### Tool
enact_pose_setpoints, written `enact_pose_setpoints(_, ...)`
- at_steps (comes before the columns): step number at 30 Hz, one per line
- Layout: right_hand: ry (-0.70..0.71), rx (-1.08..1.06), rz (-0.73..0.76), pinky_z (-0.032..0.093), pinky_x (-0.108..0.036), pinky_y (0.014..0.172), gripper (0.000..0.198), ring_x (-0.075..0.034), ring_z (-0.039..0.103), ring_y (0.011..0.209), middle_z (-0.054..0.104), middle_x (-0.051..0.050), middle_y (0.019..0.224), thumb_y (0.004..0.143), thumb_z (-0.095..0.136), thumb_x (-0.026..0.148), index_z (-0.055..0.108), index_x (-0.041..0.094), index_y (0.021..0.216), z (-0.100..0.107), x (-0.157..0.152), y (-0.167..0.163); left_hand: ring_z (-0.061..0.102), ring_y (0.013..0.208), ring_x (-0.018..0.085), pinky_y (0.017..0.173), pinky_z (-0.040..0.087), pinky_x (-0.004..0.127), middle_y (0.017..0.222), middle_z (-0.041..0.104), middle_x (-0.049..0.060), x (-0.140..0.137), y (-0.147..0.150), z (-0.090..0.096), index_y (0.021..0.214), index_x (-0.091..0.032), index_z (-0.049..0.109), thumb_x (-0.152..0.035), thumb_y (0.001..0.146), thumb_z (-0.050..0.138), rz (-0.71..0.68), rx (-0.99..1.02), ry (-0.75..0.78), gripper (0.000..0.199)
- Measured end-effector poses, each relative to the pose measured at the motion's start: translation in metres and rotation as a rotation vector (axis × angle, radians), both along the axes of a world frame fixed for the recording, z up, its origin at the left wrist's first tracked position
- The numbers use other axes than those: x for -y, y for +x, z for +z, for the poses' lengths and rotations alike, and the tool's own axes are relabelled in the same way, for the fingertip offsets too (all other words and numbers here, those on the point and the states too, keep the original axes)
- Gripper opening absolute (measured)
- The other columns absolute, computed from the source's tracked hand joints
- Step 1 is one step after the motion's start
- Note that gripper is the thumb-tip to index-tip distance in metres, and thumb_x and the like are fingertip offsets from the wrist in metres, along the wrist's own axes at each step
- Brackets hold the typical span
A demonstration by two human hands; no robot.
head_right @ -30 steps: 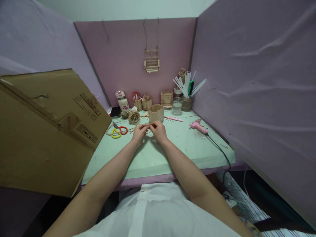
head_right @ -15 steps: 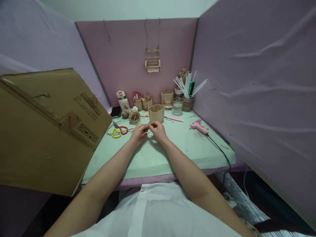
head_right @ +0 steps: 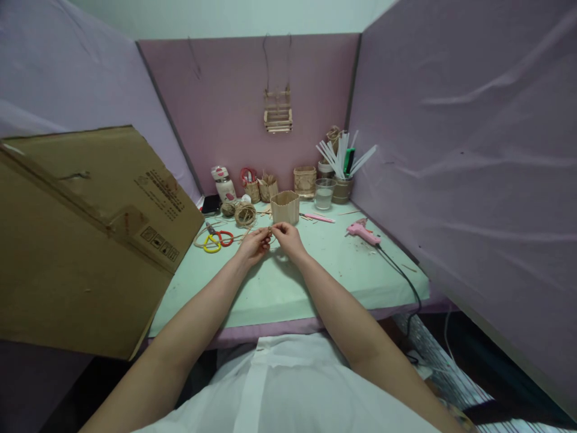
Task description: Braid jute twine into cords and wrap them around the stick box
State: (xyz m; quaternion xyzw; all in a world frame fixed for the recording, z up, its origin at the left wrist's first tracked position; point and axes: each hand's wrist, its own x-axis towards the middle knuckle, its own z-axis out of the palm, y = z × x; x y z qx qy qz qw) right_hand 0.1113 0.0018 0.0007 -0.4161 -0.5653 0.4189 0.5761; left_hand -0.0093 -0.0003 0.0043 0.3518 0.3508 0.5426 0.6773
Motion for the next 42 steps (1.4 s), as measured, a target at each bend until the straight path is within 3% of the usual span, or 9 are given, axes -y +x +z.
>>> enact_pose_setpoints(4, -0.05, 0.023, -0.02, 0.037, -0.023, 0.053, 0.026, -0.011, 0.047, 0.055, 0.055, 0.002, 0.058, 0.069, 0.059, 0.043, 0.061, 0.017, 0.073, -0.001, -0.003, 0.003, 0.047, 0.056, 0.005, 0.048, 0.031, 0.017, 0.067, 0.058, 0.0, 0.001, 0.003, -0.001, 0.074, -0.015, 0.06, -0.028, 0.06, 0.077, 0.1, -0.175, 0.108, 0.026)
enact_pose_setpoints(11, 0.046, 0.168, -0.095, 0.041, -0.025, 0.06, 0.019, -0.013, 0.051, 0.061, 0.059, 0.0, 0.063, 0.07, 0.055, 0.035, 0.059, 0.017, 0.068, -0.004, -0.006, 0.007, 0.054, 0.062, 0.011, 0.063, 0.04, 0.023, 0.065, 0.063, 0.002, -0.006, 0.004, -0.01, 0.07, -0.015, 0.065, -0.018, 0.064, 0.065, 0.185, -0.572, 0.347, 0.006)
enact_pose_setpoints(16, 0.071, 0.314, -0.131, 0.04, -0.026, 0.062, 0.014, -0.014, 0.053, 0.063, 0.06, 0.0, 0.066, 0.07, 0.053, 0.03, 0.059, 0.017, 0.069, -0.008, -0.007, 0.006, 0.051, 0.053, 0.01, 0.058, 0.039, 0.023, 0.059, 0.06, -0.001, -0.006, 0.003, -0.014, 0.07, -0.017, 0.066, -0.017, 0.066, 0.062, 0.206, -0.7, 0.328, 0.006)
enact_pose_setpoints(23, 0.074, 0.314, -0.183, 0.038, -0.025, 0.061, 0.018, -0.013, 0.05, 0.061, 0.057, 0.001, 0.061, 0.072, 0.051, 0.034, 0.056, 0.018, 0.063, -0.011, -0.01, 0.009, 0.052, 0.052, 0.011, 0.057, 0.039, 0.023, 0.057, 0.059, -0.002, 0.0, 0.007, -0.012, 0.065, -0.018, 0.06, -0.017, 0.069, 0.059, 0.174, -0.757, 0.379, 0.003)
enact_pose_setpoints(27, 0.05, 0.241, -0.297, 0.036, -0.025, 0.058, 0.019, -0.013, 0.047, 0.059, 0.054, 0.002, 0.058, 0.071, 0.049, 0.035, 0.05, 0.02, 0.059, -0.012, -0.015, 0.012, 0.048, 0.049, 0.01, 0.055, 0.035, 0.023, 0.054, 0.058, -0.002, 0.005, 0.011, -0.01, 0.06, -0.018, 0.059, -0.015, 0.067, 0.062, 0.135, -0.799, 0.375, 0.008)
enact_pose_setpoints(35, 0.067, 0.14, -0.496, 0.034, -0.025, 0.055, 0.015, -0.013, 0.043, 0.057, 0.051, 0.001, 0.057, 0.068, 0.046, 0.033, 0.043, 0.022, 0.058, -0.016, -0.022, 0.015, 0.045, 0.045, 0.009, 0.05, 0.031, 0.022, 0.051, 0.056, -0.001, 0.015, 0.025, -0.007, 0.057, -0.018, 0.057, -0.011, 0.065, 0.065, 0.085, -0.699, 0.327, 0.013)
enact_pose_setpoints(42, 0.052, 0.053, -0.394, 0.037, -0.025, 0.059, 0.018, -0.012, 0.043, 0.059, 0.049, 0.002, 0.06, 0.071, 0.048, 0.036, 0.045, 0.02, 0.062, -0.007, -0.013, 0.014, 0.05, 0.045, 0.009, 0.049, 0.035, 0.022, 0.056, 0.06, 0.002, 0.018, 0.022, -0.005, 0.062, -0.015, 0.058, -0.016, 0.069, 0.065, 0.04, -0.599, 0.277, 0.009)
